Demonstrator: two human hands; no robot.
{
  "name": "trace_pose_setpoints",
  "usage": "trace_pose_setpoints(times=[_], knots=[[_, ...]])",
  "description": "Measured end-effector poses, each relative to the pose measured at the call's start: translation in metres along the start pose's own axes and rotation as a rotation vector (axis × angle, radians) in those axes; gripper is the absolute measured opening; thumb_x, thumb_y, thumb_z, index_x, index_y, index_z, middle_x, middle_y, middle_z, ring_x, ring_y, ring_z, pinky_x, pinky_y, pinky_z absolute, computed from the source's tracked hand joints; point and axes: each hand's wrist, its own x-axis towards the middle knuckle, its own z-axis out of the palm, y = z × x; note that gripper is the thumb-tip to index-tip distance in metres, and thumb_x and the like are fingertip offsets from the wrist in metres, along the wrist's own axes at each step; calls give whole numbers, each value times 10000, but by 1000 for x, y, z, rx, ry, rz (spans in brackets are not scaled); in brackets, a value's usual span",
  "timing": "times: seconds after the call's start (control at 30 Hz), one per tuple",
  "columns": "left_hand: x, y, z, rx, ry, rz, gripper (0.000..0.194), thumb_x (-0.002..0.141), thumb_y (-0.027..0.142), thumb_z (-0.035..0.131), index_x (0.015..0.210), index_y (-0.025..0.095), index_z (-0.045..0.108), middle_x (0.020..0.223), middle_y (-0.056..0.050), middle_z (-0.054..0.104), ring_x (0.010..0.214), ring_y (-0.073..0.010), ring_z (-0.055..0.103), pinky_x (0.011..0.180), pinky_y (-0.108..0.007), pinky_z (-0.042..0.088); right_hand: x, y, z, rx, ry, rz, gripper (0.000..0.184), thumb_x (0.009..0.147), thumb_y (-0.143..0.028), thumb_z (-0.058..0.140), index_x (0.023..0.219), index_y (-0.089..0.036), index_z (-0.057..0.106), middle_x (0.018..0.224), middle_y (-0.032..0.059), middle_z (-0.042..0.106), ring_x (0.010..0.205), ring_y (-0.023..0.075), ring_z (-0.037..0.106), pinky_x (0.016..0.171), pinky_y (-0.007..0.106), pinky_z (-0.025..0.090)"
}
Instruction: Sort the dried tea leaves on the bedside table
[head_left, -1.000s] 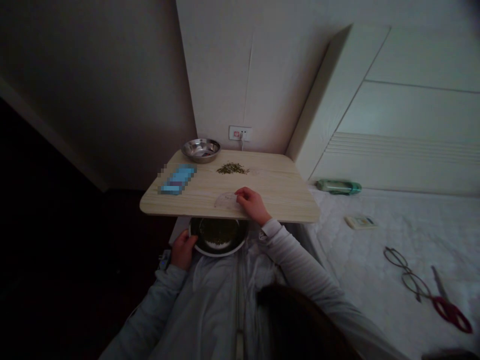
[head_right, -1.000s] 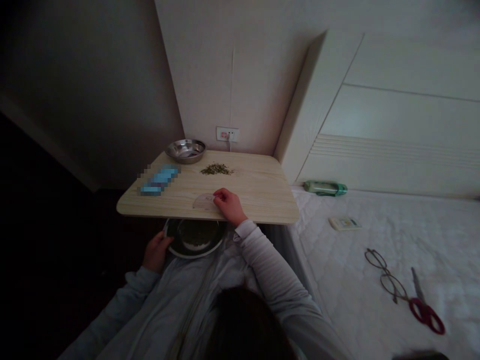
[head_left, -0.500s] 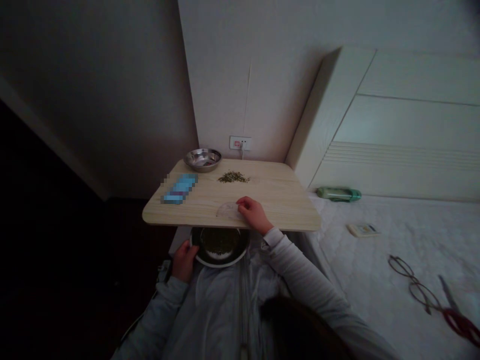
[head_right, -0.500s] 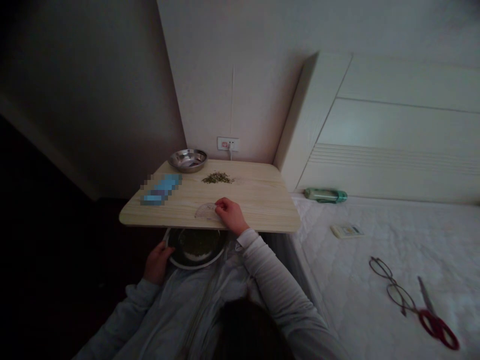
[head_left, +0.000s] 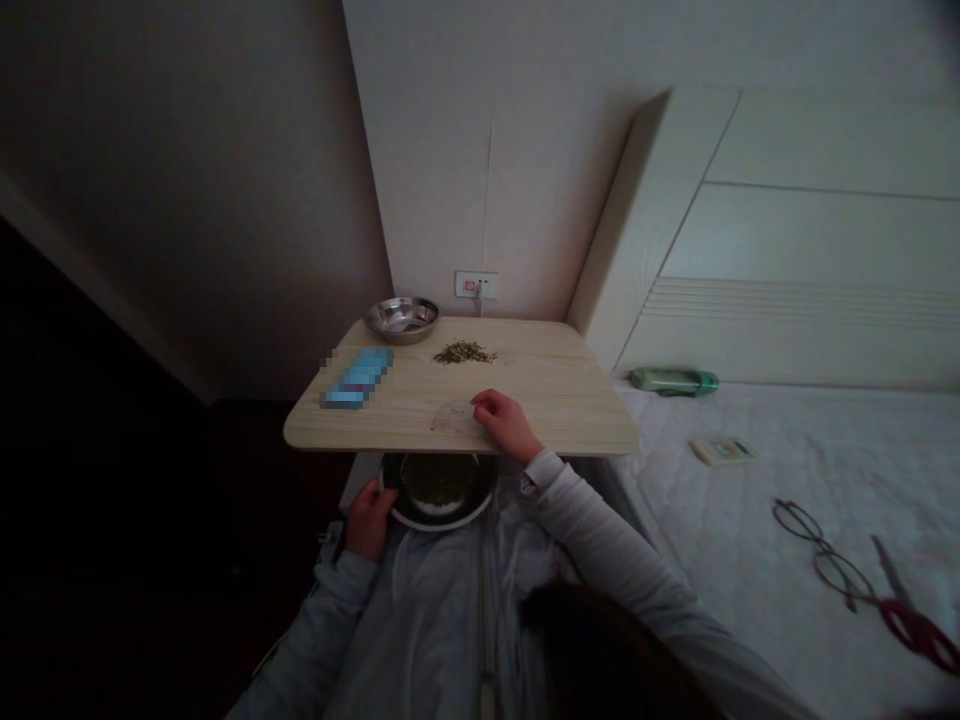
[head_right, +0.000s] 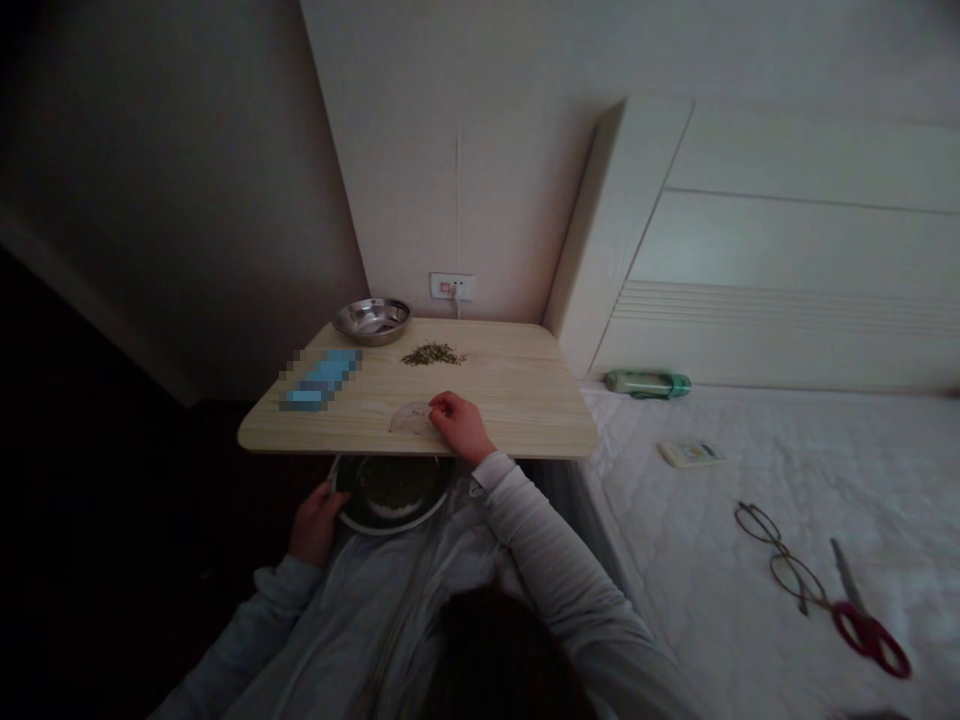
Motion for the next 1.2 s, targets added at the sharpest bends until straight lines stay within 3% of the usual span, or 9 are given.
trace_pose_setpoints(times=[0.6,1.2], knots=[[0,1,0,24,0,35,102,527,224,487,601,155,498,499,50,491,536,-101,439,524,-210,343,1,6,2,23,-28,-46,182,609,-226,409,744,-159,512,557,-35,475,506,56,408,511,182,326],[-1,5,0,85,25,41,106,521,240,486,587,159,498,486,55,483,514,-105,445,514,-218,341,-2,0,0,84,-166,-41,207,603,-224,408,765,-148,513,585,-25,498,518,54,423,518,179,337]])
